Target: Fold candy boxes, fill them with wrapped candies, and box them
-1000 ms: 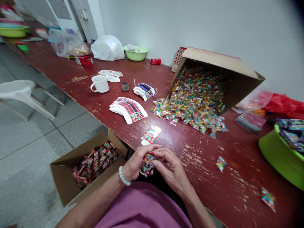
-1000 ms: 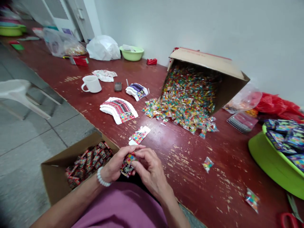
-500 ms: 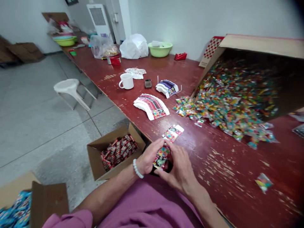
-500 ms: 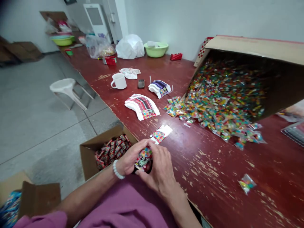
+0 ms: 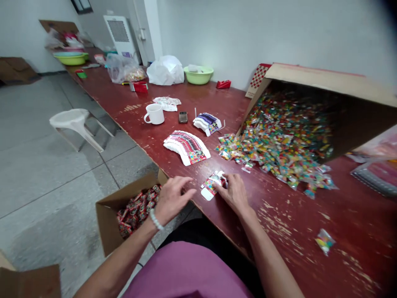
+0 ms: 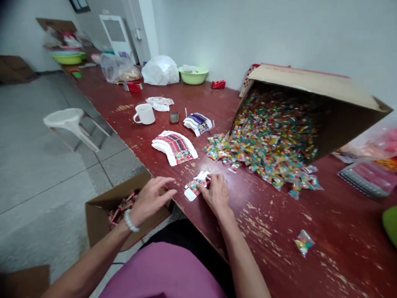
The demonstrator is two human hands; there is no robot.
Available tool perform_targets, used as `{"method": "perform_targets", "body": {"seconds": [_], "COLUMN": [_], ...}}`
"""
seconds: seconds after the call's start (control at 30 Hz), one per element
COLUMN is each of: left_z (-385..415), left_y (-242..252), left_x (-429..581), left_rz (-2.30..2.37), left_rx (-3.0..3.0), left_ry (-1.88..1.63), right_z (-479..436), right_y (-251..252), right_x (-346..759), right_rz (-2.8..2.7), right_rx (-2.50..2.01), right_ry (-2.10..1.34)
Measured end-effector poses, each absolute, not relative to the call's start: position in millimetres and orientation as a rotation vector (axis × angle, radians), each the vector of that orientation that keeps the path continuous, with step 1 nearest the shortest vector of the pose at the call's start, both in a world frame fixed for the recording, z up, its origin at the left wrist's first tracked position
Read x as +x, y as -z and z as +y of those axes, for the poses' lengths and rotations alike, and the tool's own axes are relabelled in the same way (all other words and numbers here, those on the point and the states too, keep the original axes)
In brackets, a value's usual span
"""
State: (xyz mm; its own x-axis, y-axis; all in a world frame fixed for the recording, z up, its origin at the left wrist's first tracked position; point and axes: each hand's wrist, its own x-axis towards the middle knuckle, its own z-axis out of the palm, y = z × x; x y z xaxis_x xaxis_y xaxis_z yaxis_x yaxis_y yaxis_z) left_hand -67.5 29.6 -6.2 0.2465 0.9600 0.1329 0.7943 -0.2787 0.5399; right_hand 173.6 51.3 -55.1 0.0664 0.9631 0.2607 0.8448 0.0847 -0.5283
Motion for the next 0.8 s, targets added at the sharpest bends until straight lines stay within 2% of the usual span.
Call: {"method": "perform_targets", "body": {"seconds": [0.1, 0.23, 0.47, 0.67, 0.8], "left_z": [40, 52, 54, 53, 45], "left_y": [17, 27, 22, 11, 2], "left_x": [-19, -4, -11, -14, -16], "left_rz": [1.626, 1.657, 1.448, 1.174, 0.880], "left_rx": [2.375, 2.409, 1.879, 1.725, 1.354], "left_ry": [-0.458, -0.320, -0.625, -0.631, -0.580], "right_z": [58, 63, 55, 35, 25], "right_y": [52, 51, 48, 34, 16], "right_x": [170, 173, 173, 168, 171], "right_rz": [-1.827, -1.704, -1.633, -1.604, -1.582], "right_rx": [-1.883, -1.836, -1.671, -1.465, -1.371], "right_ry": [-0.343, -0.524, -0.610, -0.711, -0.860]}}
